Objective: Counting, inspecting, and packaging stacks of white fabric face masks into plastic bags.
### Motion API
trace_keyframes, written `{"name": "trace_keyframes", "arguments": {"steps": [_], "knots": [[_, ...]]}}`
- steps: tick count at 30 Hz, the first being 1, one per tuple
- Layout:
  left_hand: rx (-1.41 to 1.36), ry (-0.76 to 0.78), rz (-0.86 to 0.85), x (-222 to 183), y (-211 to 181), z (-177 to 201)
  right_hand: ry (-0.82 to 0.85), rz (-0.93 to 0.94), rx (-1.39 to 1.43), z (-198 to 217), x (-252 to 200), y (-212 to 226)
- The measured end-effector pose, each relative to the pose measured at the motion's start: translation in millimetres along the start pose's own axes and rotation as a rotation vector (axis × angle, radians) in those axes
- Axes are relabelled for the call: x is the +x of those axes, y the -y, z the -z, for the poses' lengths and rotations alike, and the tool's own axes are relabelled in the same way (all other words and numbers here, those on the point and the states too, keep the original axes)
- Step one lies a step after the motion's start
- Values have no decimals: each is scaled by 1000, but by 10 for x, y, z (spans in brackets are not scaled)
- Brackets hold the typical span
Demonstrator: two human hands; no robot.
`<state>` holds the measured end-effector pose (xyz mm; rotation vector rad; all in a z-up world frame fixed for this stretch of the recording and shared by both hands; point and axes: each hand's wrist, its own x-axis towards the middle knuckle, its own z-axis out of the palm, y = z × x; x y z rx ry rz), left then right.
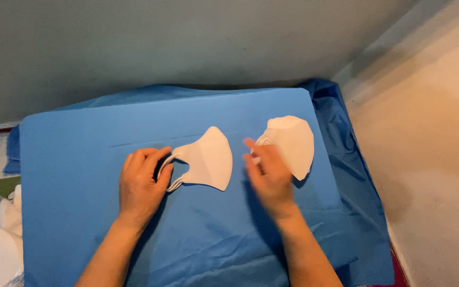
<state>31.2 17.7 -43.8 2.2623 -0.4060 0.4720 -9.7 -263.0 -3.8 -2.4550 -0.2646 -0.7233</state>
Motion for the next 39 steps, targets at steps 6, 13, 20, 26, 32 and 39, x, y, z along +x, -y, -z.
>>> {"name": "trace_keyframes", "arguments": {"steps": [6, 13, 20, 26, 32, 39], "knots": [[-48, -7, 3, 41, 14, 26, -228, -406, -193, 675, -206, -670], [-65, -4, 32, 46, -16, 41, -37, -849, -85, 684, -238, -743], [-76, 5, 31, 44, 10, 41, -67, -815, -91, 643, -234, -666], [-80, -2, 43, 51, -34, 55, -74, -776, -110, 632, -212, -608], [-81, -13, 39, 53, -24, 42, -108, -680, -191, 638, -152, -386], [-120, -45, 39, 54, -29, 43, -193, -539, -114, 630, -225, -499]]}}
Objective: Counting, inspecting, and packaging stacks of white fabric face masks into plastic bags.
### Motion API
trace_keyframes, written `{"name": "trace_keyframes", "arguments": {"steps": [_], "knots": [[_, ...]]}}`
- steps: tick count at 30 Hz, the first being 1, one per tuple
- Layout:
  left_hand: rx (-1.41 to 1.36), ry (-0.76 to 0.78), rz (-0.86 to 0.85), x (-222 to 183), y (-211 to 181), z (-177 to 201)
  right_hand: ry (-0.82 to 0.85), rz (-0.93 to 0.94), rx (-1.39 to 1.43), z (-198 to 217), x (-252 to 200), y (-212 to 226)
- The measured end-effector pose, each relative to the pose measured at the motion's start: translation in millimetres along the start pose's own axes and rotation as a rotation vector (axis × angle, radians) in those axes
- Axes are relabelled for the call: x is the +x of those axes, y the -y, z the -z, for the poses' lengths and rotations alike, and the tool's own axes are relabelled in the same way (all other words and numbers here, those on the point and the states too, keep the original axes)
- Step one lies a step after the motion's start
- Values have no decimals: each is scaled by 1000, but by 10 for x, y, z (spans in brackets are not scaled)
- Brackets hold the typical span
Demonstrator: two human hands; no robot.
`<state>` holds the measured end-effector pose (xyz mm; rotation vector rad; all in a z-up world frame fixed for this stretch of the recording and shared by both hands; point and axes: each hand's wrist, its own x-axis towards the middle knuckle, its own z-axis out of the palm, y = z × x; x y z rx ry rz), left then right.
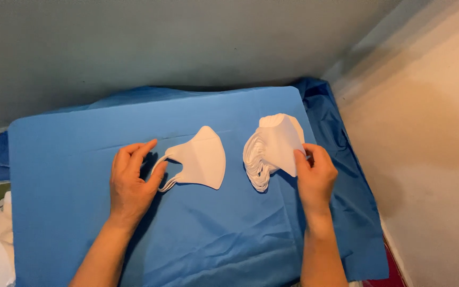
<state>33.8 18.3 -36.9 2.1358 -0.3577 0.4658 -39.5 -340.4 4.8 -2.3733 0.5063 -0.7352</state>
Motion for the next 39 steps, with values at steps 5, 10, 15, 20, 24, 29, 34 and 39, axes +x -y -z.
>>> {"name": "trace_keyframes", "arguments": {"steps": [5, 10, 15, 20, 24, 29, 34, 39], "knots": [[-264, 53, 19, 57, -76, 113, 177, 8, 331, 220, -139, 494], [-525, 279, -54, 12, -81, 53, 463, -24, 806, -66, -311, 780], [-546, 229, -2, -57, -27, -39, 658, -38, 965, -502, -345, 931], [-292, -26, 39, 26, 0, 47, 534, 40, 547, -741, -378, 745], [-52, -69, -84, -52, 63, -72, 520, 22, 390, -738, -385, 803], [41, -98, -113, -46, -12, -30, 490, 93, 282, -852, -453, 693], [-1, -91, -67, -43, -50, -26, 454, 151, 185, -876, -497, 696], [158, -37, -120, -108, 46, -83, 406, 302, 10, -942, -506, 668]]}}
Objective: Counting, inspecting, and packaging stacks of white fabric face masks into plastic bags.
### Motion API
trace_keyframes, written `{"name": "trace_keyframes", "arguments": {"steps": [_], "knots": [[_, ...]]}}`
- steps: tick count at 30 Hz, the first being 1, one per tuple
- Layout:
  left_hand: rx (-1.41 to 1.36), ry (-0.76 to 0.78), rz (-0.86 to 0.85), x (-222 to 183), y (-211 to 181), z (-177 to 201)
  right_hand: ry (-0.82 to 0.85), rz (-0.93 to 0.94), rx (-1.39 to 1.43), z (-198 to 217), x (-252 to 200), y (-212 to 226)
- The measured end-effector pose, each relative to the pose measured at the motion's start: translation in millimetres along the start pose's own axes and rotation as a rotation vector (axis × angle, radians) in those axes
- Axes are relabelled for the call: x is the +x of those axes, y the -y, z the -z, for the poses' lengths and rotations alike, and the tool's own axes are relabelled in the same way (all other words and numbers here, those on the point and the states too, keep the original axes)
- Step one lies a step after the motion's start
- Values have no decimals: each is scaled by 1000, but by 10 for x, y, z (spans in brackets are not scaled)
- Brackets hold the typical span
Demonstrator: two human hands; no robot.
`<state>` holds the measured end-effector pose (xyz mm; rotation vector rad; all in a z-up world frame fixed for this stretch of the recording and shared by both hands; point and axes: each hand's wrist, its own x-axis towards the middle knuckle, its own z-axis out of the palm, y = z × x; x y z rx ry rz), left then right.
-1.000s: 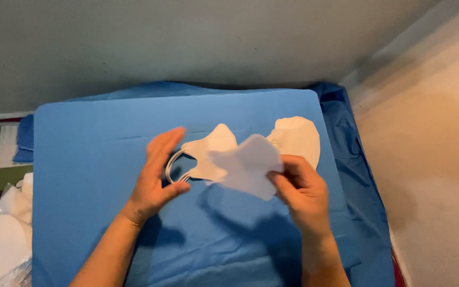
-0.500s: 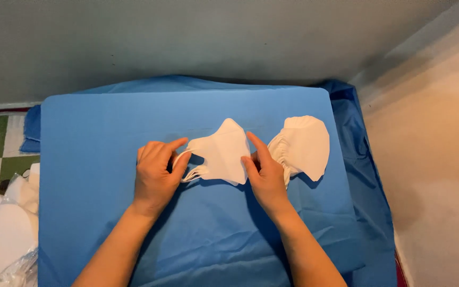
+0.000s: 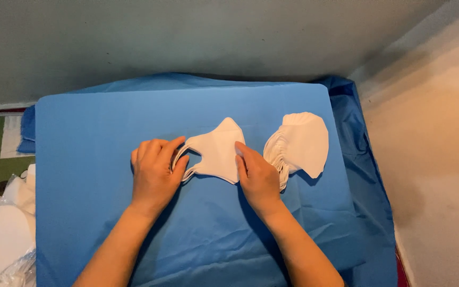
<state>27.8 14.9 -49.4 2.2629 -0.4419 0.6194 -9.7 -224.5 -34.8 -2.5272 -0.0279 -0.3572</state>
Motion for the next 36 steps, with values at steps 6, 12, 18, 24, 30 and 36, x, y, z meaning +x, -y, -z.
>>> {"name": "trace_keyframes", "arguments": {"steps": [6, 12, 18, 24, 30, 36], "knots": [[81, 67, 65, -12, 10, 20, -47, 156, -204, 25, -31, 50], [78, 81, 54, 15, 31, 41, -86, 186, -289, 184, -7, 1], [47, 57, 45, 20, 13, 63, -423, 33, -159, 897, 36, -550], [37, 50, 43, -4, 80, 22, -366, -423, -134, 1072, -135, -958], [-21, 31, 68, 5, 48, 56, -274, -449, -110, 1045, -117, -826], [-34, 17, 75, 27, 10, 69, -289, -428, -248, 1001, -150, -746]]}}
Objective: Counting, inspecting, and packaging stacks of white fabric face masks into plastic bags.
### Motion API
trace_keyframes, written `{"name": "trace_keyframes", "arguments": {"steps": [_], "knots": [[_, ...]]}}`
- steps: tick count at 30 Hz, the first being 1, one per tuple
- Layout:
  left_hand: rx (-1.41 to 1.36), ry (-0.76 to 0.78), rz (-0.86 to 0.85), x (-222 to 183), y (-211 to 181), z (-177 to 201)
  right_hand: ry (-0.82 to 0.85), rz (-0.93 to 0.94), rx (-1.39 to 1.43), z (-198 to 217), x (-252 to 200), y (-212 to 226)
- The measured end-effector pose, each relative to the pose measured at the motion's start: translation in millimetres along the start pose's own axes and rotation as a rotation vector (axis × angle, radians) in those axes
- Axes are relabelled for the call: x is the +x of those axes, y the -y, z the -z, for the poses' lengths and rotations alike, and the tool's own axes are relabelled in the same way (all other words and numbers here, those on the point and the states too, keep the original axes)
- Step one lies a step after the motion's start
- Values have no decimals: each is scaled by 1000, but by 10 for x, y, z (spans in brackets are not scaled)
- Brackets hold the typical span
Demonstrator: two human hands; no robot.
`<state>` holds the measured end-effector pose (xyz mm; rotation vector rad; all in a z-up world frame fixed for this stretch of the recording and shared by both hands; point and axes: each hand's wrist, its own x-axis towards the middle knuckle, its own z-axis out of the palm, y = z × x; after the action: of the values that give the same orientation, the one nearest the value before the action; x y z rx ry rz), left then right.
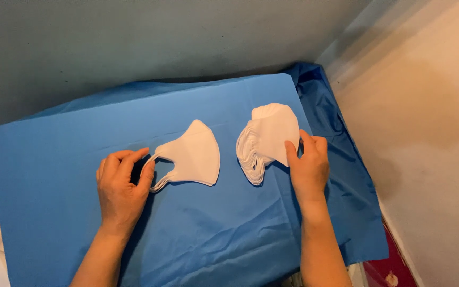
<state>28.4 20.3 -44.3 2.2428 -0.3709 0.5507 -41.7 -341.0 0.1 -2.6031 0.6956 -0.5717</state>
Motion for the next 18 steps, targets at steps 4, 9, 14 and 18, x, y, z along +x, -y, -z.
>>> {"name": "trace_keyframes", "arguments": {"steps": [4, 9, 14, 18], "knots": [[-37, 8, 4, 18, -19, 14, -60, 94, 3, -23, -11, 17], [-73, -27, -7, 42, -61, 33, -98, 136, 136, -43, 27, -121], [-288, -3, -28, 67, -249, 85, -56, 252, 344, 524, -138, 496], [-407, 157, -29, 55, -589, 194, 87, 149, 506, 594, -439, 770]]}}
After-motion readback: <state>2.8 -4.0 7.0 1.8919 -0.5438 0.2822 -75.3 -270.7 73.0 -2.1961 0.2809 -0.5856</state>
